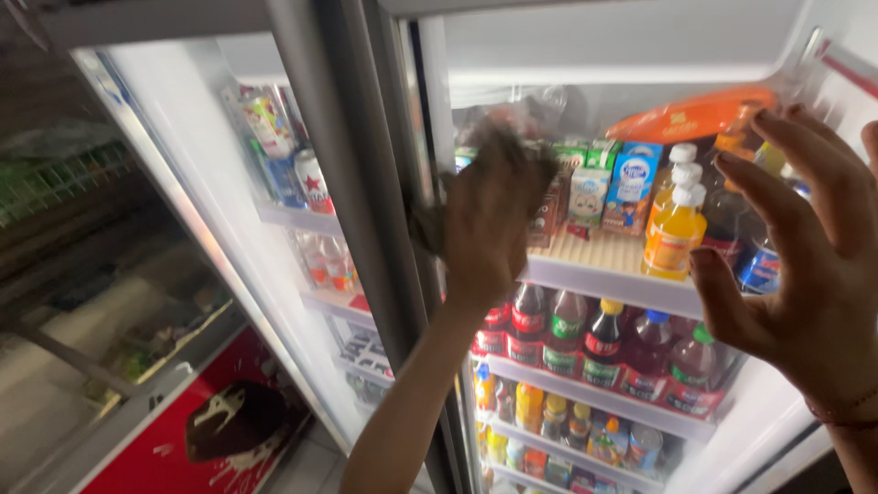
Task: The person sprays a green bottle onto a cloth and wipes the interior glass shelves and door of a commercial refrigerator. They repeatedly open and close the door, wipe different sections, and place the cloth and bottle into a cardboard box.
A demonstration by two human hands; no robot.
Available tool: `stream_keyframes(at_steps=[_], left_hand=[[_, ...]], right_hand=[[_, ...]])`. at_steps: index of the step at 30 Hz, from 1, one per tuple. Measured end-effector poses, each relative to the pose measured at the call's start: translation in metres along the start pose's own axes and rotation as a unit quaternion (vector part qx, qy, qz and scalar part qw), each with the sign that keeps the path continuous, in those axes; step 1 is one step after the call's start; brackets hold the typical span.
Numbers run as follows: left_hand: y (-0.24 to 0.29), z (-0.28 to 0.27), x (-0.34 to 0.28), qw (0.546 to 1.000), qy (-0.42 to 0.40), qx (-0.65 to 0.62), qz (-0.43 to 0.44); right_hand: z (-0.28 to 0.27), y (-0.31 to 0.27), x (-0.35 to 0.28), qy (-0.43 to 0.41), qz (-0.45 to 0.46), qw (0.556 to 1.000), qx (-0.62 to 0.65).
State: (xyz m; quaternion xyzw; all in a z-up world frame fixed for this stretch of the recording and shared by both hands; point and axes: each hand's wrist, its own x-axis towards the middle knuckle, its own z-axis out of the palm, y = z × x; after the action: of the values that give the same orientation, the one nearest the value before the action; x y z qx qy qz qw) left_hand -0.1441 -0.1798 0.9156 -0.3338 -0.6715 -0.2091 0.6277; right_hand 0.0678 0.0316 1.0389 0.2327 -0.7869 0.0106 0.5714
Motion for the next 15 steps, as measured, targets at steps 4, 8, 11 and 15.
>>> stream_keyframes(at_steps=[4, 8, 11, 15], left_hand=[[0.050, -0.020, -0.126, 0.978, -0.111, -0.018, 0.176], [0.029, -0.016, -0.136, 0.953, -0.122, 0.022, 0.276], [-0.010, 0.001, -0.055, 0.964, -0.171, 0.099, 0.176], [0.014, 0.015, 0.046, 0.998, 0.053, -0.032, 0.009]], right_hand=[[-0.001, -0.005, -0.017, -0.012, 0.036, 0.998, 0.054], [0.004, -0.003, -0.034, -0.009, 0.056, 0.995, 0.088], [0.007, 0.002, -0.049, -0.006, 0.037, 0.999, 0.024], [0.007, 0.013, -0.080, -0.025, 0.067, 0.997, -0.014]])
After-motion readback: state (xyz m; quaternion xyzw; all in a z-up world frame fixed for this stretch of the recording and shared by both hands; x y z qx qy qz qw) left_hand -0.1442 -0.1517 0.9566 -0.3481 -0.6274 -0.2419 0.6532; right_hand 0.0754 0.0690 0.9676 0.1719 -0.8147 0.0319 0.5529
